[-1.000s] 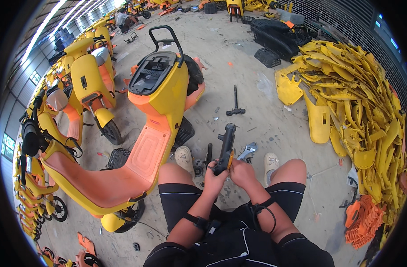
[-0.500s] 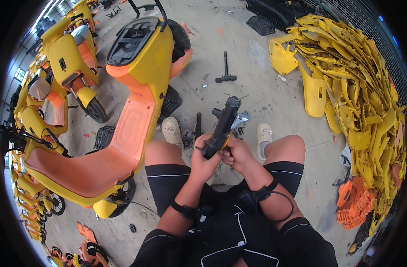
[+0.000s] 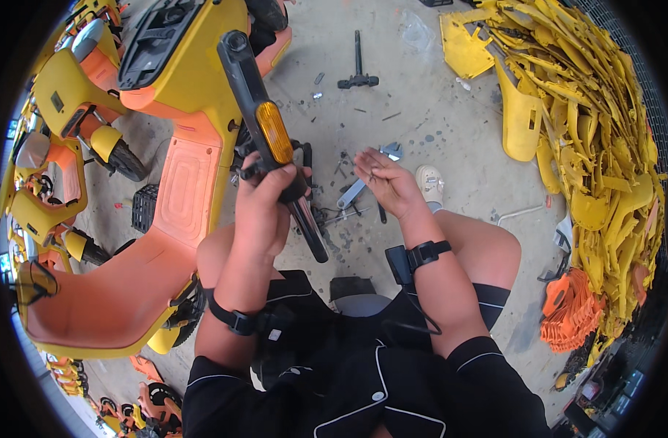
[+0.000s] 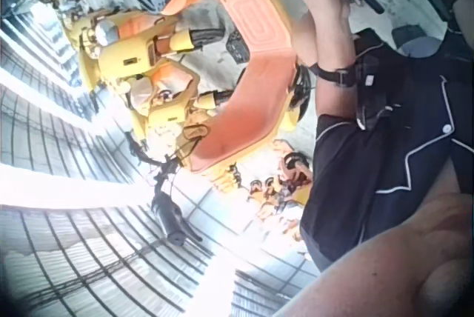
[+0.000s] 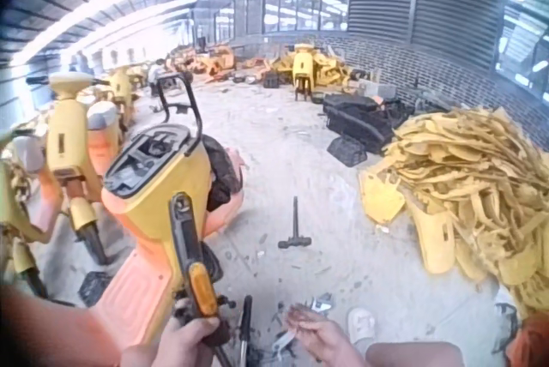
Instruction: The person sits on the floor in a workshop and assembles a scooter handlebar component. They use a wrench to tighten a bolt on the handlebar stem, then pick up a screwdriver to adjust a screw on the attached turn signal assembly.
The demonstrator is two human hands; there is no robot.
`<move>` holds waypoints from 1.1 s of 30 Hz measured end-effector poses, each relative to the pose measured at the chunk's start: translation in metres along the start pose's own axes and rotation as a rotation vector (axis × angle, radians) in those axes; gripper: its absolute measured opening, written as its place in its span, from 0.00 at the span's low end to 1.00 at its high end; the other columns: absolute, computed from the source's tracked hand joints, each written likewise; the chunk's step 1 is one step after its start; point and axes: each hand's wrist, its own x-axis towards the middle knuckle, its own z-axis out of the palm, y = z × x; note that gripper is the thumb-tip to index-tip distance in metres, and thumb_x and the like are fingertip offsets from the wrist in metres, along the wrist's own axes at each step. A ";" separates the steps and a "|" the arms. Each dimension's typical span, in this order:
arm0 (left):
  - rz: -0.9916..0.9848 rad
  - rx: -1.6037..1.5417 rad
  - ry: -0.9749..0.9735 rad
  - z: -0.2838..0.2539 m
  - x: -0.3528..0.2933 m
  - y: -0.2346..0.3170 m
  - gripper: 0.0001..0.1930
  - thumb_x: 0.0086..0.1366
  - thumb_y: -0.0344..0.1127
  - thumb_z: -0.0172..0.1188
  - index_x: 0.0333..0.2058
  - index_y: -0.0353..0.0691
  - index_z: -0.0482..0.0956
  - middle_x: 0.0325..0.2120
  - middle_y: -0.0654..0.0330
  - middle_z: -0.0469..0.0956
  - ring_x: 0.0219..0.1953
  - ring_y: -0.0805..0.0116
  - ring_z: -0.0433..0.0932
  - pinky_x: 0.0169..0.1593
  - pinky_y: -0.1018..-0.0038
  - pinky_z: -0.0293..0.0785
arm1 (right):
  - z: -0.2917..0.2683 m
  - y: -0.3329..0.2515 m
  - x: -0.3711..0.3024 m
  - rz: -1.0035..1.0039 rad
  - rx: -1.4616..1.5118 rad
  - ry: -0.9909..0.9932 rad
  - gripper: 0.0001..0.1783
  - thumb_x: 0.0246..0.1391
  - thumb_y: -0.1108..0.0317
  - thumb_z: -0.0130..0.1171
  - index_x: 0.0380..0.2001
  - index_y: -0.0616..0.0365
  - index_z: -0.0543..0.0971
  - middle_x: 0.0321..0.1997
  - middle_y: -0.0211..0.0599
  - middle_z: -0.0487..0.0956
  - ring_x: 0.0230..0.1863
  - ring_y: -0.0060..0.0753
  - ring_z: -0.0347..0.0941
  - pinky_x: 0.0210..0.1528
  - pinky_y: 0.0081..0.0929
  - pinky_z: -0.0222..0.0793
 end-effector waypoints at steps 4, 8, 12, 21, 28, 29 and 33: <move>-0.072 0.000 0.020 -0.018 0.037 -0.012 0.20 0.62 0.26 0.59 0.52 0.38 0.65 0.40 0.58 0.75 0.42 0.62 0.80 0.41 0.66 0.76 | 0.029 0.007 0.018 -0.022 0.029 -0.025 0.23 0.60 0.82 0.48 0.60 0.68 0.67 0.61 0.50 0.73 0.63 0.42 0.69 0.70 0.39 0.63; -0.147 0.017 0.031 -0.026 0.056 -0.019 0.20 0.61 0.26 0.59 0.52 0.38 0.65 0.40 0.57 0.75 0.42 0.61 0.80 0.41 0.66 0.76 | 0.032 0.012 0.032 -0.048 0.037 0.009 0.20 0.64 0.77 0.51 0.58 0.69 0.69 0.60 0.50 0.74 0.61 0.38 0.71 0.67 0.32 0.67; -0.205 0.013 0.042 -0.020 0.062 -0.012 0.21 0.61 0.25 0.59 0.51 0.38 0.65 0.40 0.57 0.74 0.41 0.61 0.80 0.40 0.66 0.77 | 0.007 0.014 0.052 -0.059 -0.057 0.219 0.19 0.63 0.75 0.57 0.56 0.71 0.71 0.57 0.48 0.75 0.58 0.36 0.73 0.63 0.27 0.71; -0.396 -0.113 0.311 -0.055 0.069 -0.014 0.18 0.61 0.29 0.59 0.49 0.36 0.68 0.36 0.57 0.74 0.40 0.58 0.79 0.38 0.64 0.75 | -0.239 0.083 0.064 0.184 -0.238 0.824 0.10 0.61 0.79 0.55 0.45 0.69 0.72 0.42 0.44 0.77 0.43 0.38 0.79 0.47 0.36 0.81; -0.408 -0.046 0.435 -0.051 0.071 -0.008 0.17 0.63 0.32 0.56 0.49 0.32 0.68 0.37 0.50 0.76 0.40 0.59 0.77 0.40 0.66 0.74 | -0.268 0.129 0.132 0.165 -0.711 0.833 0.11 0.55 0.79 0.54 0.41 0.68 0.80 0.36 0.44 0.81 0.36 0.37 0.80 0.36 0.32 0.79; -0.403 -0.033 0.423 -0.052 0.072 -0.008 0.18 0.63 0.32 0.55 0.49 0.31 0.68 0.37 0.49 0.76 0.39 0.59 0.77 0.40 0.66 0.74 | -0.261 0.131 0.142 0.165 -0.851 0.850 0.11 0.54 0.77 0.57 0.41 0.68 0.81 0.35 0.45 0.82 0.36 0.35 0.81 0.36 0.31 0.78; -0.403 0.033 0.464 -0.047 0.080 -0.012 0.20 0.62 0.33 0.55 0.51 0.29 0.67 0.38 0.46 0.76 0.37 0.59 0.76 0.41 0.67 0.73 | -0.286 0.134 0.176 0.116 -1.398 0.902 0.16 0.47 0.69 0.68 0.40 0.64 0.84 0.34 0.47 0.84 0.37 0.38 0.82 0.39 0.32 0.77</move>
